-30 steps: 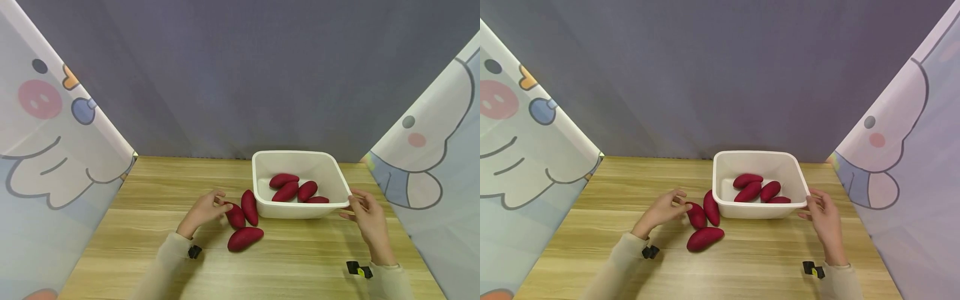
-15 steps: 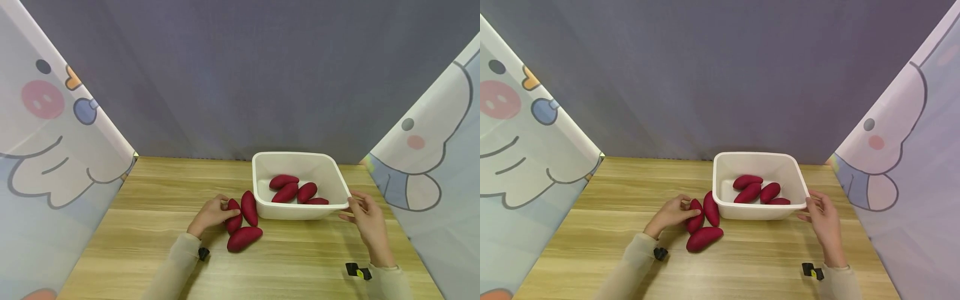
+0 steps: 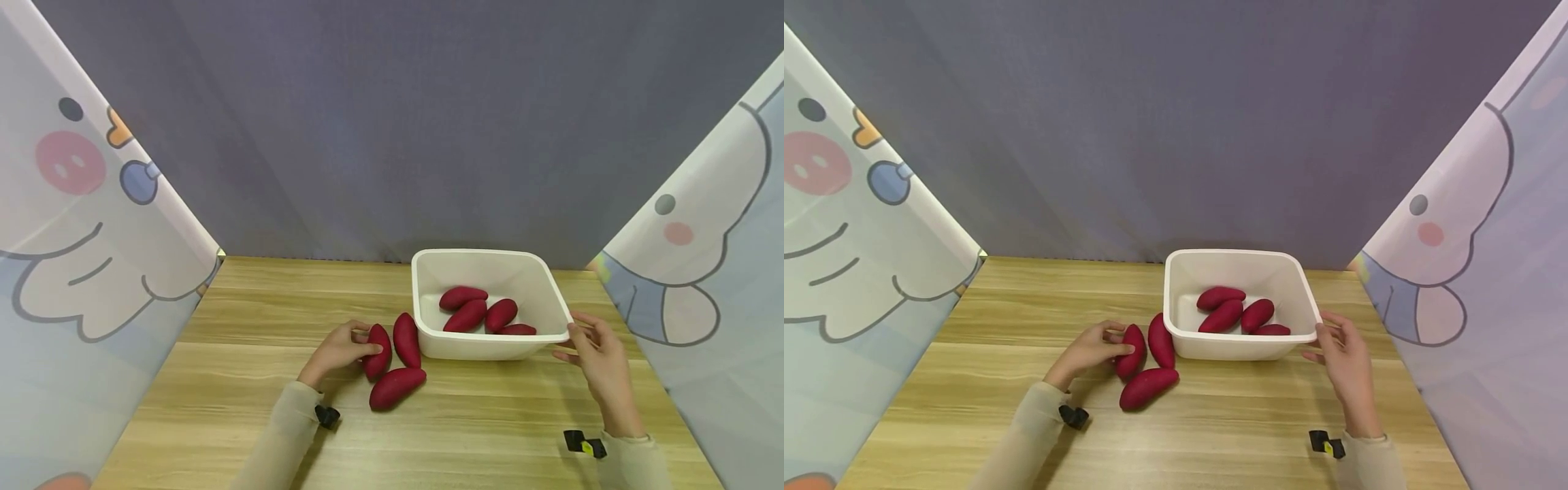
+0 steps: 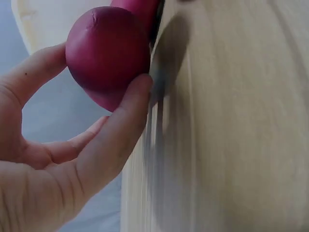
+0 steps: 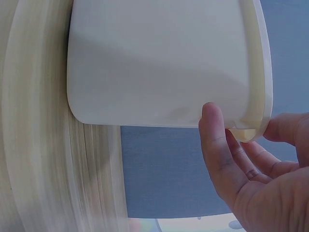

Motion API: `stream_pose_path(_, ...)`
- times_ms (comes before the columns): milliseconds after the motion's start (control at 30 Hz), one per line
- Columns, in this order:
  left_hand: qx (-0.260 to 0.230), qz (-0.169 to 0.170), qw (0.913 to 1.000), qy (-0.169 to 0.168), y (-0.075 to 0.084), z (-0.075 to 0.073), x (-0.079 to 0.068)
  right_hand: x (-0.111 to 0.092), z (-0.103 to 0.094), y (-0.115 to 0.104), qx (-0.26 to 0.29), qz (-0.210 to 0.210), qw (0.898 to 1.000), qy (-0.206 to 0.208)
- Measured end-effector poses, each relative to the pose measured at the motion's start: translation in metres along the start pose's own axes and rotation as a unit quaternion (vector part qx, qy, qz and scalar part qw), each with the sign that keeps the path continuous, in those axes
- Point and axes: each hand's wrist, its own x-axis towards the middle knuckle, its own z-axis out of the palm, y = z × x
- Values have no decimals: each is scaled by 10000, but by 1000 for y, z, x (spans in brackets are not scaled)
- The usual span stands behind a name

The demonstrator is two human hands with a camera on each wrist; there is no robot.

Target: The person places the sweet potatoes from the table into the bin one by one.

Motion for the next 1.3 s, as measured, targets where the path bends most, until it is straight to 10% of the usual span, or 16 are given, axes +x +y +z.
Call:
stream_pose_path(333,-1443,64,9894,-128,16,-18,7,-1,-1,2,71,-15,10000,-10)
stream_pose_path(733,-1696,835,9815,-310,130,-26,40,2,-2,1,94,-36,9999,-63)
stream_pose_path(1033,-1185,956,9844,-881,211,25,88,2,0,0,40,35,10000,-63)
stream_pose_path(1300,-702,815,9847,-1367,223,83,115,-2,2,-2,118,15,9999,-19)
